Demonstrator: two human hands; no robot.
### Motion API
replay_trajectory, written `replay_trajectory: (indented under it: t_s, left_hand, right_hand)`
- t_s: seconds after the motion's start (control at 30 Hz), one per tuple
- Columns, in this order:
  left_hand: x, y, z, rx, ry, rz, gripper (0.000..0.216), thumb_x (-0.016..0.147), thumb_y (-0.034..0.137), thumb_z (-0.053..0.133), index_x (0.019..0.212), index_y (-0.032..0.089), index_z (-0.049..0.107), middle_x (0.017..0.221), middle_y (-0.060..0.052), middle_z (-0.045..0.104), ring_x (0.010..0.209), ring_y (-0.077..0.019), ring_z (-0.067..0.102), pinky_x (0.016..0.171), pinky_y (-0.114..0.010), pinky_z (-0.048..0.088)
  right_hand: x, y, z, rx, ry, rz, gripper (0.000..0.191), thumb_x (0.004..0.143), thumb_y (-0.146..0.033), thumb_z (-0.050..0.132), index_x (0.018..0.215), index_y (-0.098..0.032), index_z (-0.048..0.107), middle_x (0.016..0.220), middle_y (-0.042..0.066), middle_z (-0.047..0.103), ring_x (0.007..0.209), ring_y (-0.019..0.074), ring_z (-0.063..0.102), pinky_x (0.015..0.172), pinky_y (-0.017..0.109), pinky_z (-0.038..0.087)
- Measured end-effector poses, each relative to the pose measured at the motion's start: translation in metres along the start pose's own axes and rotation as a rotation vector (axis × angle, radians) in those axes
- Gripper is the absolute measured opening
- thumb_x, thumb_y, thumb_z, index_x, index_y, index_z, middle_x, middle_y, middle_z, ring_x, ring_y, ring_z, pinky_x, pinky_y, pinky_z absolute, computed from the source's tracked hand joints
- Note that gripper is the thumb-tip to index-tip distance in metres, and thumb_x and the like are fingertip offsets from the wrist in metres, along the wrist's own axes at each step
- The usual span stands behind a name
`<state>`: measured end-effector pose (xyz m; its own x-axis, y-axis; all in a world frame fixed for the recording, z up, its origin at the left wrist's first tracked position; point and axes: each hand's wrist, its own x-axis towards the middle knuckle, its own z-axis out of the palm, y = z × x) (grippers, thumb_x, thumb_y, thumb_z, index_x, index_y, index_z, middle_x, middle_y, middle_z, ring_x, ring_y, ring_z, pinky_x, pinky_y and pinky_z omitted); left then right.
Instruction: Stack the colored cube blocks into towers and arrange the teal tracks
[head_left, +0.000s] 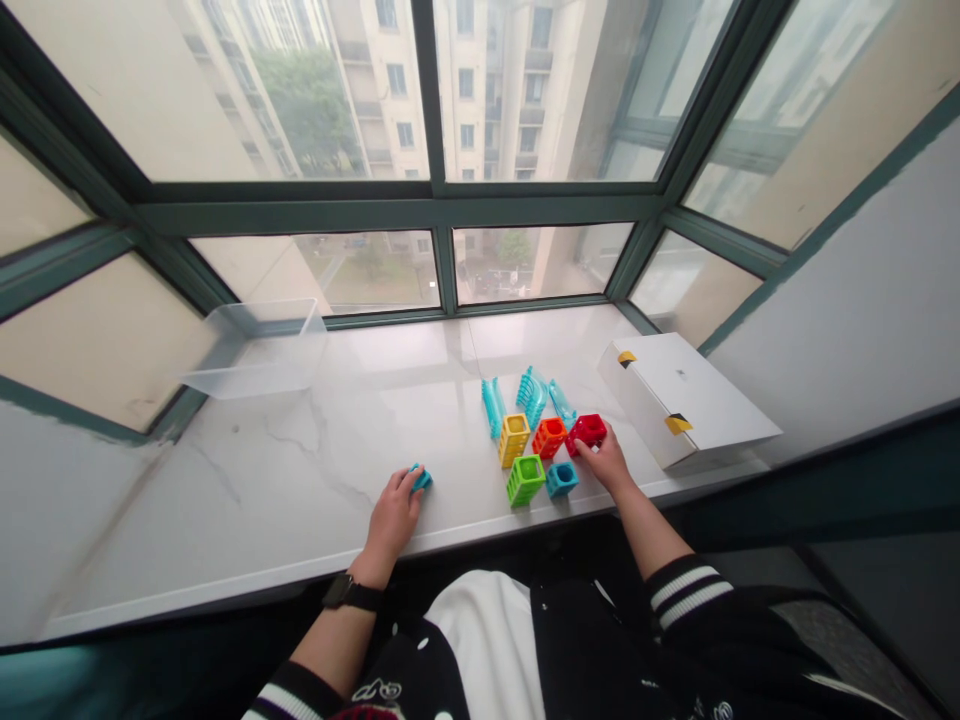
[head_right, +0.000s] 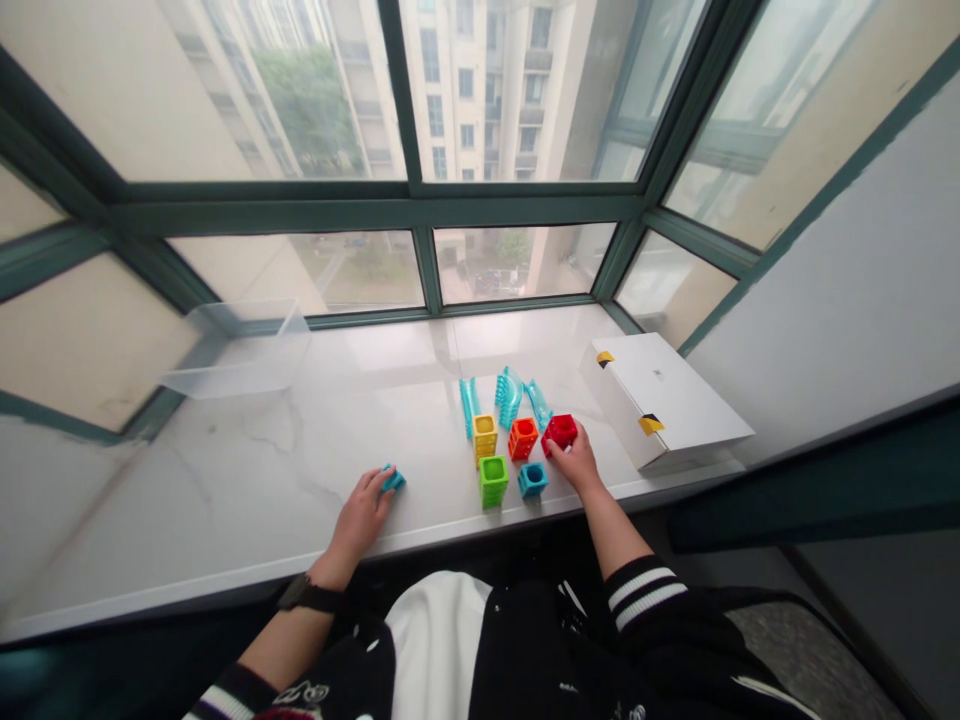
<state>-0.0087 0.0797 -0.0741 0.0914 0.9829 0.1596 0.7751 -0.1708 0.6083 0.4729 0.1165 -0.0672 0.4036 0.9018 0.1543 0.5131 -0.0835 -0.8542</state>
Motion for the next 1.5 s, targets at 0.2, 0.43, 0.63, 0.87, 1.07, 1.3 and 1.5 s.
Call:
replay_trajectory:
  t_s: [0.2,0.43,0.63,0.87,1.07,1.3,1.5]
  left_hand:
    - [0.004,-0.001,-0.002,-0.125,-0.011,-0.067,0.047,0.096,0.033,0.055,0.142,0.024,0.061,0.136,-0.010,0.067,0.128,-0.0271,0.063,0.115,-0.047,0.050]
    - [0.005,0.001,-0.007,-0.292,0.081,-0.242,0.054,0.090,0.047,0.065,0.138,0.022,0.063,0.136,-0.012,0.070,0.117,-0.0269,0.070,0.104,-0.045,0.057]
    - [0.004,0.016,-0.019,-0.527,0.147,-0.388,0.067,0.084,0.056,0.075,0.141,0.022,0.060,0.127,-0.014,0.073,0.104,-0.0255,0.074,0.095,-0.044,0.061]
    - [0.010,0.054,-0.029,-0.781,0.090,-0.303,0.071,0.087,0.052,0.075,0.147,0.020,0.055,0.130,-0.014,0.069,0.110,-0.0238,0.072,0.103,-0.044,0.058]
    - [0.013,0.094,-0.042,-0.979,0.032,-0.176,0.069,0.088,0.045,0.078,0.148,0.021,0.055,0.133,-0.014,0.069,0.116,-0.0248,0.071,0.105,-0.045,0.058]
    - [0.013,0.126,-0.062,-1.140,0.033,-0.090,0.058,0.084,0.038,0.086,0.134,0.020,0.063,0.127,-0.013,0.072,0.118,-0.0268,0.071,0.105,-0.047,0.058]
    - [0.012,0.142,-0.066,-1.171,0.021,0.015,0.057,0.081,0.033,0.089,0.131,0.022,0.063,0.124,-0.011,0.072,0.115,-0.0271,0.072,0.101,-0.048,0.061]
  right_hand:
    - [0.002,0.002,-0.005,0.087,-0.059,0.040,0.074,0.070,-0.054,0.081,0.133,-0.022,0.059,0.119,0.013,0.074,0.102,0.0309,0.073,0.097,0.050,0.060]
    - [-0.008,0.007,-0.006,0.197,-0.082,0.049,0.082,0.062,-0.047,0.085,0.136,-0.024,0.057,0.127,0.013,0.070,0.111,0.0331,0.073,0.099,0.053,0.061]
    - [-0.028,0.038,-0.030,0.192,0.048,0.138,0.068,0.058,-0.030,0.068,0.126,-0.026,0.056,0.126,0.013,0.067,0.118,0.0348,0.069,0.104,0.058,0.058]
    - [-0.027,-0.009,-0.072,0.239,0.416,0.047,0.064,0.064,-0.025,0.065,0.127,-0.021,0.054,0.117,0.010,0.067,0.112,0.0300,0.069,0.109,0.060,0.053]
    - [-0.038,-0.108,-0.053,0.238,0.339,-0.242,0.046,0.082,-0.027,0.064,0.127,-0.020,0.059,0.117,0.011,0.068,0.112,0.0284,0.069,0.109,0.057,0.053]
    - [-0.068,-0.181,-0.011,0.268,-0.110,-0.489,0.035,0.097,-0.027,0.062,0.132,-0.027,0.063,0.124,0.010,0.070,0.114,0.0286,0.070,0.105,0.053,0.059]
    - [-0.077,-0.225,0.010,0.270,-0.494,-0.609,0.054,0.099,-0.031,0.068,0.150,-0.029,0.050,0.142,0.012,0.064,0.130,0.0310,0.065,0.110,0.056,0.058]
